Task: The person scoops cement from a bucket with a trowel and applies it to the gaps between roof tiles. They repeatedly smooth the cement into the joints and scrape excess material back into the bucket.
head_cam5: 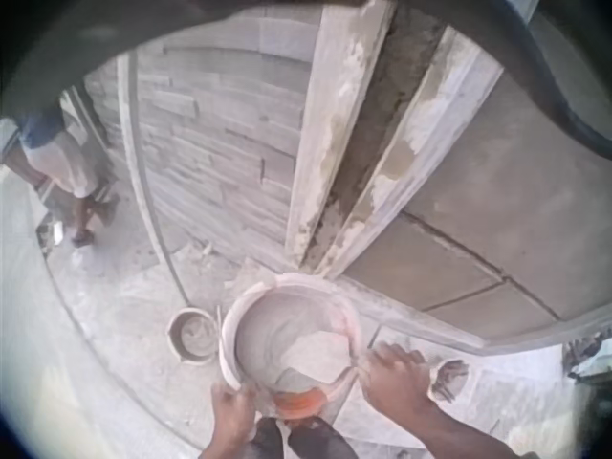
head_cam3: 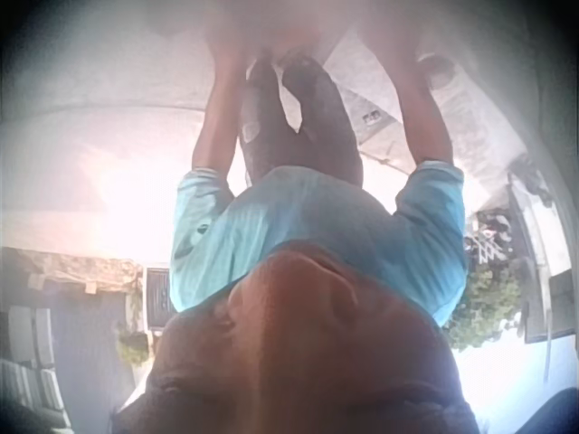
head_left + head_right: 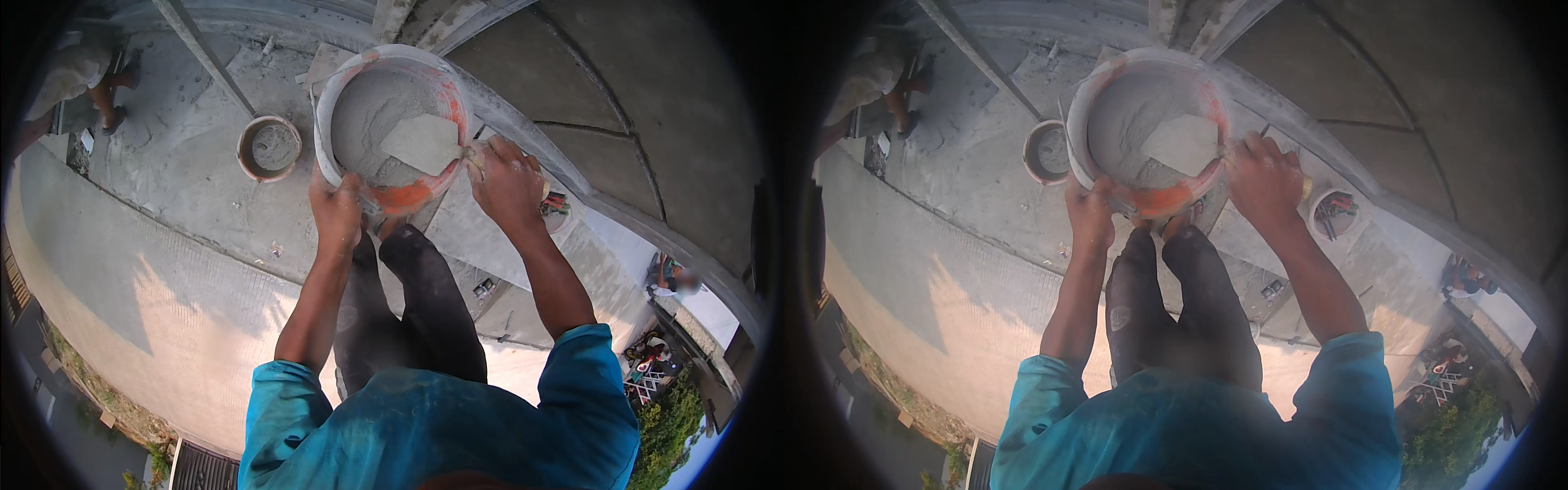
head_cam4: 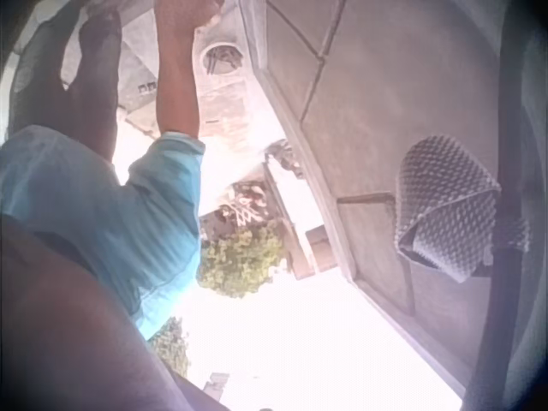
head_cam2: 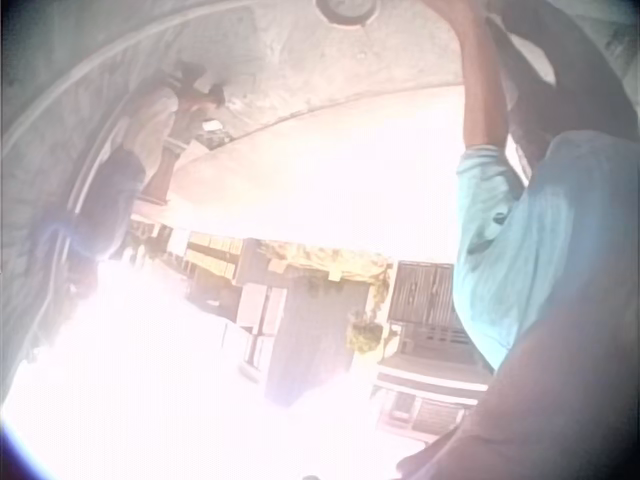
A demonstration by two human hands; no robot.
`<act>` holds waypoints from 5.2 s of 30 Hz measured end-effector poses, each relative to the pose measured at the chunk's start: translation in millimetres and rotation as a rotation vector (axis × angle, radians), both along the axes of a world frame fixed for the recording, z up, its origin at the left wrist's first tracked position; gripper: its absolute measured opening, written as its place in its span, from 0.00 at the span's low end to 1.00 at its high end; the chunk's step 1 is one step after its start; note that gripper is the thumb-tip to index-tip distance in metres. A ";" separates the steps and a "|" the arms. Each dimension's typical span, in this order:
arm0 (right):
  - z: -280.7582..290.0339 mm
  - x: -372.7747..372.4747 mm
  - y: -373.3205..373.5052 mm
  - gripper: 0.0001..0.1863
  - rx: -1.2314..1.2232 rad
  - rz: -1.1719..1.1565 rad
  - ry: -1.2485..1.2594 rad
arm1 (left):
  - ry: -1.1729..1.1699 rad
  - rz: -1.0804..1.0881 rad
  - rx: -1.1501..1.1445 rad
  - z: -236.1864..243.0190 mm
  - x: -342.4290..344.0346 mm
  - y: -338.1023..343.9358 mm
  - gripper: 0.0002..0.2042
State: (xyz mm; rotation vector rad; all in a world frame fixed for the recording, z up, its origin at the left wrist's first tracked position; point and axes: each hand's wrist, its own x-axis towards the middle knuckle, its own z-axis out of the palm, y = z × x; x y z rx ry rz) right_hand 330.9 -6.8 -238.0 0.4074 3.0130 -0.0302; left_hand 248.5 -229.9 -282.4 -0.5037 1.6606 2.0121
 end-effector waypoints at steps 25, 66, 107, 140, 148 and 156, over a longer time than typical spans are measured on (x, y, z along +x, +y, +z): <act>188.3 -84.5 89.9 0.18 -0.647 -0.481 0.192 | -0.135 0.062 -0.079 17.1 -9.8 -71.2 0.14; 283.2 -60.5 54.8 0.18 -0.325 -0.263 -0.043 | 0.033 0.091 -0.042 109.7 -34.7 -57.6 0.23; 253.7 -11.0 -4.5 0.15 -0.056 -0.080 -0.153 | 0.105 -0.066 -0.008 196.1 -22.7 -34.0 0.26; 409.0 -43.3 69.2 0.13 -0.102 -0.080 0.198 | 0.149 0.012 -0.028 178.4 -35.2 -56.0 0.22; 263.3 -6.3 -26.5 0.12 0.064 -0.049 -0.055 | 0.324 -0.141 -0.032 226.4 -20.0 -35.5 0.27; 267.7 25.0 -40.1 0.12 0.071 -0.093 0.241 | 0.185 -0.113 0.013 220.0 -25.8 -49.2 0.25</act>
